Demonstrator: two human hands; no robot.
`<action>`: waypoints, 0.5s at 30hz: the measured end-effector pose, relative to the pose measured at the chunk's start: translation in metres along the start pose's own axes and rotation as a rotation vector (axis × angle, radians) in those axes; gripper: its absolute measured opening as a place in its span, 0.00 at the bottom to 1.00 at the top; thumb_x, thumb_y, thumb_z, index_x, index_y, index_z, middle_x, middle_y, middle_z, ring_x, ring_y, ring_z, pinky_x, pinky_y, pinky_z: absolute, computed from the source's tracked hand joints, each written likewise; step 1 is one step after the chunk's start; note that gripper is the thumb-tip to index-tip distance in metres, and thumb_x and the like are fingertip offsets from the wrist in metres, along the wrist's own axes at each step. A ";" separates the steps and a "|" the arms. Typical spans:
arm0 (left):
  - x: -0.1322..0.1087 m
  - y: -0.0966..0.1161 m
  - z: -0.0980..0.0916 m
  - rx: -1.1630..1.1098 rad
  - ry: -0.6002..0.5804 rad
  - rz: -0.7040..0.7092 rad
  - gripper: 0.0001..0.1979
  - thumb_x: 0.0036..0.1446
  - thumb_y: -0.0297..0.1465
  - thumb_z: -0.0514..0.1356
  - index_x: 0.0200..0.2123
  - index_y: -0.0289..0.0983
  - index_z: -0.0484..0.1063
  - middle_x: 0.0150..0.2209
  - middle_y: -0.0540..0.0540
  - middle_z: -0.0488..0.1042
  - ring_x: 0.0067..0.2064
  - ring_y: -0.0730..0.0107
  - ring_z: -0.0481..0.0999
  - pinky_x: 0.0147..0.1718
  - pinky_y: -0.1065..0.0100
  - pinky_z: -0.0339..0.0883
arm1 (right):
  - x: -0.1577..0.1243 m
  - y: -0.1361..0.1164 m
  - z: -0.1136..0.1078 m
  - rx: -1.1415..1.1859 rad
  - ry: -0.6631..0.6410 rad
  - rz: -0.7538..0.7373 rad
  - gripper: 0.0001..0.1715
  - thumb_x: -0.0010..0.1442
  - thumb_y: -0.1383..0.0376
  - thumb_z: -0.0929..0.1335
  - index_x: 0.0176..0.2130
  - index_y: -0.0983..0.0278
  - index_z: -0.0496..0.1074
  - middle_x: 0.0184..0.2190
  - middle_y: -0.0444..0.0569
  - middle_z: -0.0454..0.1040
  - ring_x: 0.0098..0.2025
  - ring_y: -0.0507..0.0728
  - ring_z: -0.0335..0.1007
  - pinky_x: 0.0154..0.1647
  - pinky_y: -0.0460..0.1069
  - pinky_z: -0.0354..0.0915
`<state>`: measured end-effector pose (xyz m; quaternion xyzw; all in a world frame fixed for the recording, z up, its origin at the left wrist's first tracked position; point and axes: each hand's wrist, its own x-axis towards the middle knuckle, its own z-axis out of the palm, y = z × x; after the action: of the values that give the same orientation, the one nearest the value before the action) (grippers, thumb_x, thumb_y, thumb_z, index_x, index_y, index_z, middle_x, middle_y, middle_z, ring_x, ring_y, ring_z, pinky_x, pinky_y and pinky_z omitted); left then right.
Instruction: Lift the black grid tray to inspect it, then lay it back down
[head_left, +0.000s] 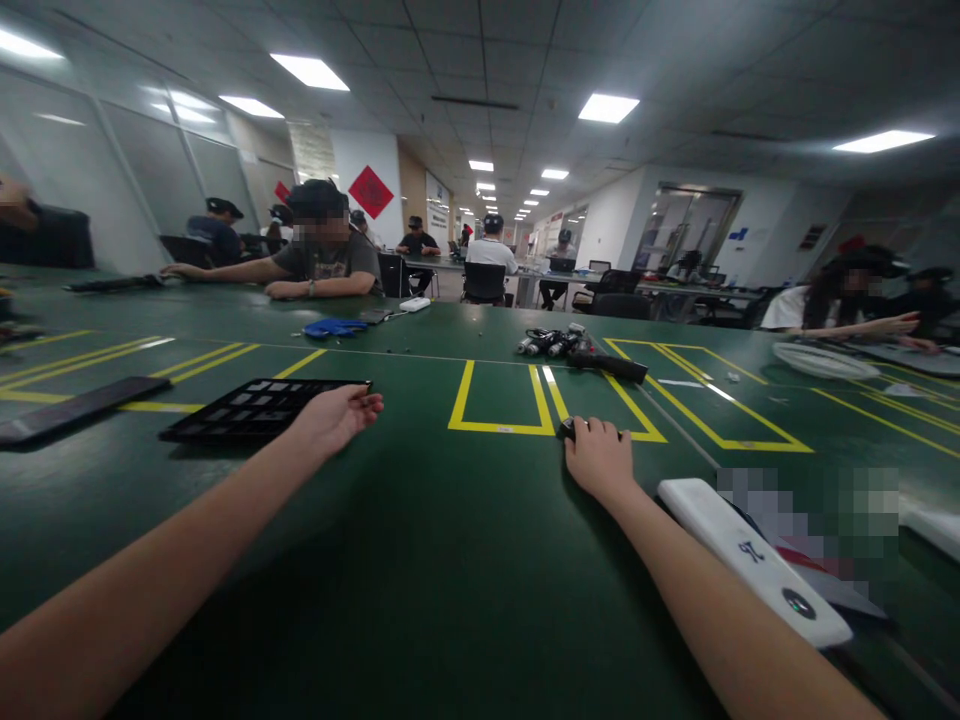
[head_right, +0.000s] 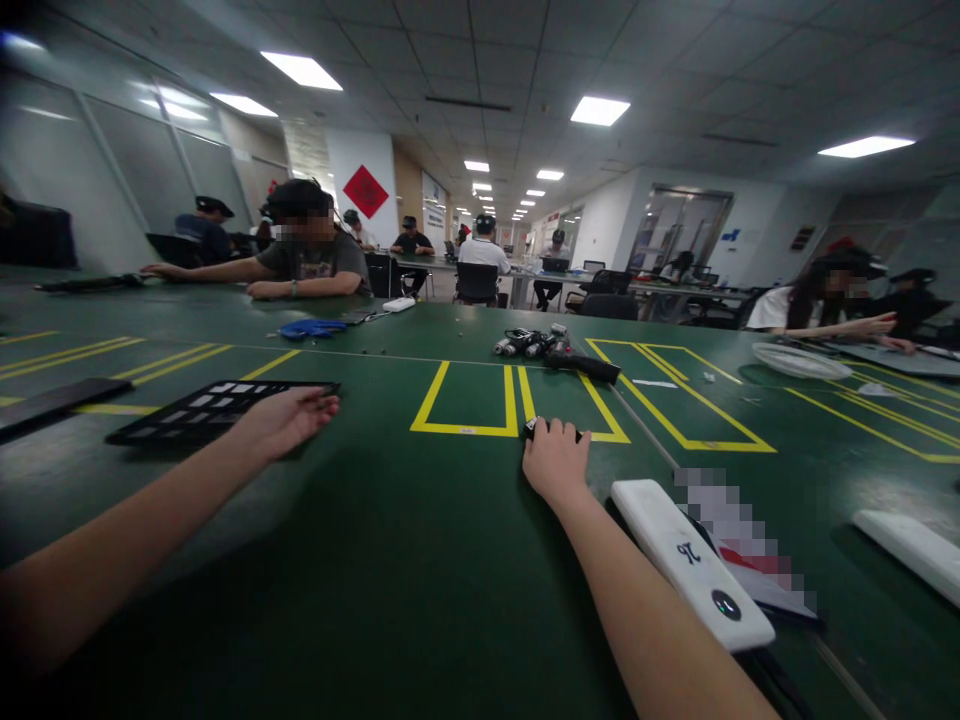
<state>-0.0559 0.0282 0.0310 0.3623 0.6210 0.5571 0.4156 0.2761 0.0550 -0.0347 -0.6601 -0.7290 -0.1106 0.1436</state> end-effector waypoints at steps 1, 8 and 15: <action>0.002 0.005 -0.008 0.026 0.036 -0.004 0.09 0.54 0.22 0.47 0.23 0.34 0.58 0.17 0.53 0.59 0.21 0.76 0.60 0.21 0.76 0.52 | 0.000 0.000 0.001 0.006 0.000 -0.003 0.22 0.57 0.60 0.57 0.48 0.66 0.62 0.45 0.59 0.66 0.48 0.66 0.59 0.49 0.65 0.49; 0.007 0.012 -0.065 1.012 0.262 0.063 0.19 0.40 0.43 0.62 0.22 0.32 0.62 0.27 0.41 0.69 0.44 0.49 0.64 0.38 0.61 0.56 | 0.001 0.001 0.001 0.005 -0.021 -0.001 0.23 0.57 0.59 0.56 0.49 0.66 0.62 0.46 0.59 0.65 0.48 0.65 0.58 0.49 0.65 0.48; 0.028 0.002 -0.075 1.488 0.082 -0.060 0.34 0.47 0.54 0.47 0.37 0.27 0.68 0.44 0.30 0.69 0.45 0.47 0.66 0.40 0.56 0.58 | 0.001 -0.003 -0.002 0.033 0.001 0.044 0.25 0.56 0.60 0.58 0.52 0.66 0.60 0.52 0.58 0.60 0.55 0.68 0.50 0.52 0.68 0.45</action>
<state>-0.1357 0.0246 0.0325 0.5097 0.8588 -0.0090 0.0519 0.2736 0.0544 -0.0321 -0.6736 -0.7158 -0.0956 0.1572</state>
